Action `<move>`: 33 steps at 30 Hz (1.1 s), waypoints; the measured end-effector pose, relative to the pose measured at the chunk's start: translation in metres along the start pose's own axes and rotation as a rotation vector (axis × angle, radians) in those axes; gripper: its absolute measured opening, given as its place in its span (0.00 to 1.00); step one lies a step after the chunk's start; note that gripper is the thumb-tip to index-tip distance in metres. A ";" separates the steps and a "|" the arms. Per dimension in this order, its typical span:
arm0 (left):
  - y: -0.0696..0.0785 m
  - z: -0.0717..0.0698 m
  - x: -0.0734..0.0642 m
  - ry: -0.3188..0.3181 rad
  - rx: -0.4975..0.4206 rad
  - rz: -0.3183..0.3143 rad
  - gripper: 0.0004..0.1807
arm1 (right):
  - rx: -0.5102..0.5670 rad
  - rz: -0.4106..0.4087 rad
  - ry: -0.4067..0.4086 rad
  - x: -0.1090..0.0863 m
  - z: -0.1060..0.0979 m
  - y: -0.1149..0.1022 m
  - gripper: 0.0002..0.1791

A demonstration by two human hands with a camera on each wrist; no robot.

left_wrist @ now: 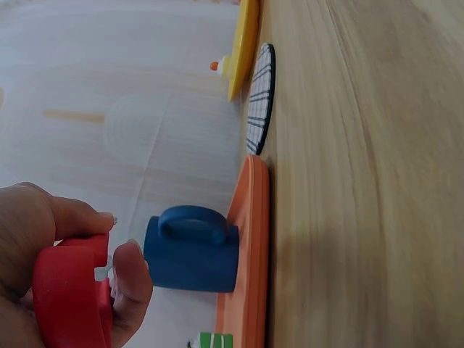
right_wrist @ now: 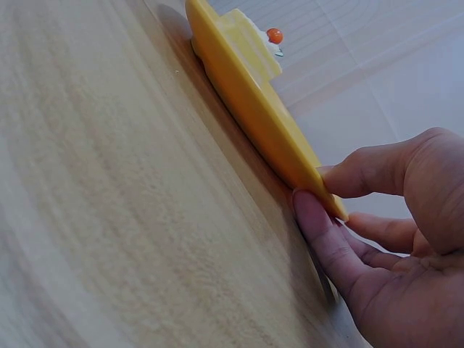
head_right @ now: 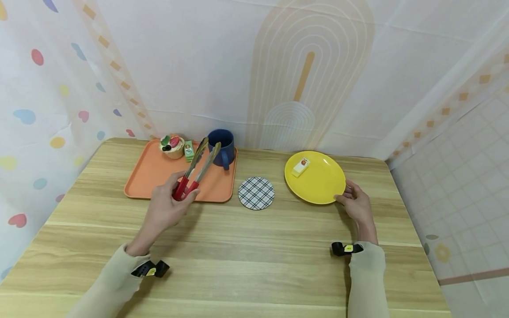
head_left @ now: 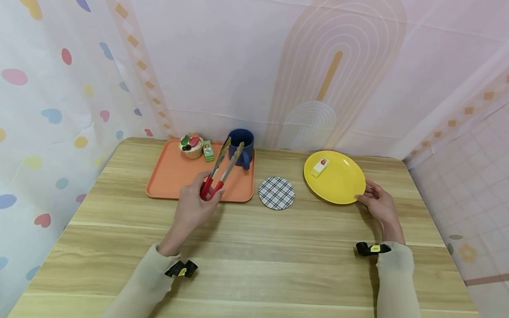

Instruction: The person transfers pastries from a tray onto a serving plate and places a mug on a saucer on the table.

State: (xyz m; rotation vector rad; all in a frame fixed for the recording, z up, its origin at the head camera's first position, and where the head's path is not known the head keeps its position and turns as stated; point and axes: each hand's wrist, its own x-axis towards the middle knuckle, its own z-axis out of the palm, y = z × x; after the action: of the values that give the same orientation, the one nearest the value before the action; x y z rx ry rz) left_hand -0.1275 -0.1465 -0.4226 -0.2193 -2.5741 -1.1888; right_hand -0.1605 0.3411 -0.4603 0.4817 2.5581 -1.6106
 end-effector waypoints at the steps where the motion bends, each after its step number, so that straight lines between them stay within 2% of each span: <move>1: -0.001 -0.001 0.000 0.007 0.003 0.004 0.26 | -0.002 -0.001 0.000 0.000 0.000 0.000 0.42; 12: -0.017 -0.009 -0.002 0.062 0.037 -0.022 0.26 | -0.003 -0.008 -0.005 0.000 0.000 0.000 0.43; 22: -0.033 -0.010 0.000 0.047 0.100 -0.107 0.25 | -0.004 -0.013 0.008 0.001 0.001 0.002 0.43; 27: -0.036 -0.011 0.000 0.018 0.119 -0.166 0.26 | 0.000 -0.011 0.010 0.001 0.001 0.002 0.42; 33: -0.038 -0.010 0.000 0.006 0.127 -0.201 0.27 | 0.000 -0.010 0.012 0.001 0.001 0.002 0.42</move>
State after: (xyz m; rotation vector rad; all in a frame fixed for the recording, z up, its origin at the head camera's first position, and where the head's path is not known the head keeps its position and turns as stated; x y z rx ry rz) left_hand -0.1356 -0.1784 -0.4435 0.0730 -2.7050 -1.0815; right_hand -0.1604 0.3417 -0.4625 0.4811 2.5734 -1.6156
